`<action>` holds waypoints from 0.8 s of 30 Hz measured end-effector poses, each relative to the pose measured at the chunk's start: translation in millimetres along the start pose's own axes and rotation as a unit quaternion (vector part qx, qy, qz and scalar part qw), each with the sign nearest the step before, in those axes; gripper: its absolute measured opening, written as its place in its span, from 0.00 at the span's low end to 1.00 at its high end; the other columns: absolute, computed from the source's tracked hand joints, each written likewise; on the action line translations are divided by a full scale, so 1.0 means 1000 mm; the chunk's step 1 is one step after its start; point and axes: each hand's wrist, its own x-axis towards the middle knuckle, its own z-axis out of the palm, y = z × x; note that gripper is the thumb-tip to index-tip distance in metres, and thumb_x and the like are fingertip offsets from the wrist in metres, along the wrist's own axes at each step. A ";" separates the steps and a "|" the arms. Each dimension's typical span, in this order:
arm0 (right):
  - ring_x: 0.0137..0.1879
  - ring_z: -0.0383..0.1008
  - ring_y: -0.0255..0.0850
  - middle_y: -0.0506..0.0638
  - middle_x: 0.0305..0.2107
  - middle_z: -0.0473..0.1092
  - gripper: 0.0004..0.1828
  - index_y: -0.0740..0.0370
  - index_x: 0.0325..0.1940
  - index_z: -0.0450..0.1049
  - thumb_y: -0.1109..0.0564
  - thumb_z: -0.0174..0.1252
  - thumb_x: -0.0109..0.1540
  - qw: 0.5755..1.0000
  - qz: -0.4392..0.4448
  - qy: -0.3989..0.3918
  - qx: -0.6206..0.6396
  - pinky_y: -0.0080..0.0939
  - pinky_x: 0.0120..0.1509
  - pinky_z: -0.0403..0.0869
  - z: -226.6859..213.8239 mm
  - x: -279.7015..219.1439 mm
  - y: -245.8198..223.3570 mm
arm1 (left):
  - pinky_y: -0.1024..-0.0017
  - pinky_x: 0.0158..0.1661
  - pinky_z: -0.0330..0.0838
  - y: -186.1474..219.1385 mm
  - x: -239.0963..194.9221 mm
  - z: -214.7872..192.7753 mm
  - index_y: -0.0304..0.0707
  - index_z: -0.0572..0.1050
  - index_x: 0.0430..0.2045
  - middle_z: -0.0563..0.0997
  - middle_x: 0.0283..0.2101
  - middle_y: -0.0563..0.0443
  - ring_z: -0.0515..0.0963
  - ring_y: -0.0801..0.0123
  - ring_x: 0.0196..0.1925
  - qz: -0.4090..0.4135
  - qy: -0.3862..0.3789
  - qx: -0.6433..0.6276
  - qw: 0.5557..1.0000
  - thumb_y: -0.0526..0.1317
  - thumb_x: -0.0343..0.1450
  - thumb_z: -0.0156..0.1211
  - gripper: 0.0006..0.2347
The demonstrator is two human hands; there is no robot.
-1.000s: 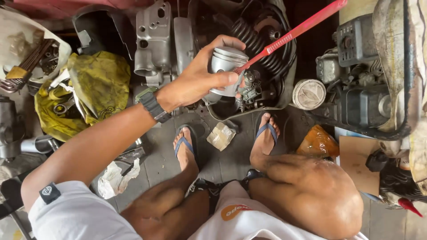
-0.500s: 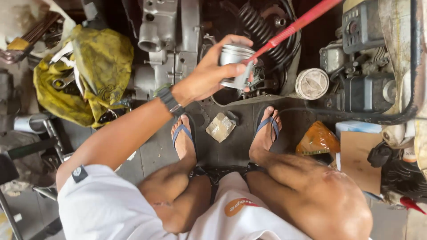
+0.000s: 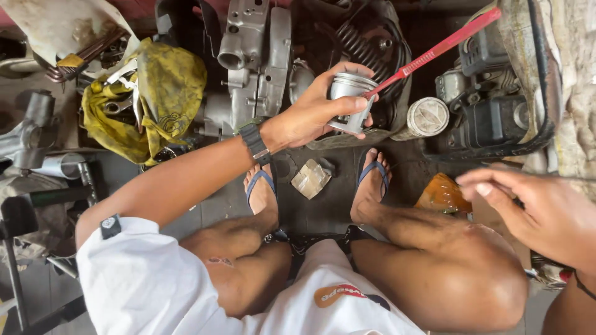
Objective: Cleaning a motorcycle piston by sanding its surface with sandpaper
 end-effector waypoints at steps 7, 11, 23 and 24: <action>0.65 0.74 0.59 0.69 0.63 0.67 0.27 0.76 0.66 0.58 0.69 0.52 0.62 0.892 -0.415 0.150 0.100 0.51 0.65 0.73 -0.058 0.020 -0.145 | 0.61 0.42 0.86 0.008 -0.027 0.022 0.35 0.61 0.59 0.73 0.48 0.37 0.82 0.57 0.42 0.020 0.014 0.024 0.999 0.33 0.70 0.63 0.23; 0.58 0.73 0.66 0.71 0.52 0.70 0.22 0.80 0.66 0.64 0.68 0.57 0.69 0.865 -0.418 0.270 -0.062 0.62 0.70 0.67 -0.051 0.059 -0.148 | 0.61 0.43 0.84 0.005 -0.045 0.029 0.35 0.62 0.59 0.72 0.48 0.40 0.81 0.59 0.43 0.058 0.008 0.009 0.998 0.35 0.71 0.65 0.23; 0.36 0.58 0.48 0.51 0.24 0.63 0.23 0.66 0.27 0.70 0.65 0.63 0.77 0.846 -0.377 0.368 -0.084 0.49 0.61 0.60 -0.011 0.095 -0.096 | 0.60 0.32 0.80 -0.006 -0.061 0.053 0.34 0.67 0.53 0.75 0.42 0.40 0.80 0.57 0.35 0.065 0.122 -0.051 0.989 0.55 0.74 0.44 0.23; 0.39 0.57 0.46 0.50 0.24 0.63 0.24 0.62 0.26 0.68 0.63 0.63 0.76 0.837 -0.380 0.380 -0.102 0.48 0.65 0.57 -0.004 0.092 -0.093 | 0.61 0.30 0.82 -0.011 -0.060 0.055 0.32 0.67 0.53 0.75 0.42 0.39 0.81 0.57 0.34 0.075 0.110 -0.033 0.990 0.54 0.75 0.43 0.23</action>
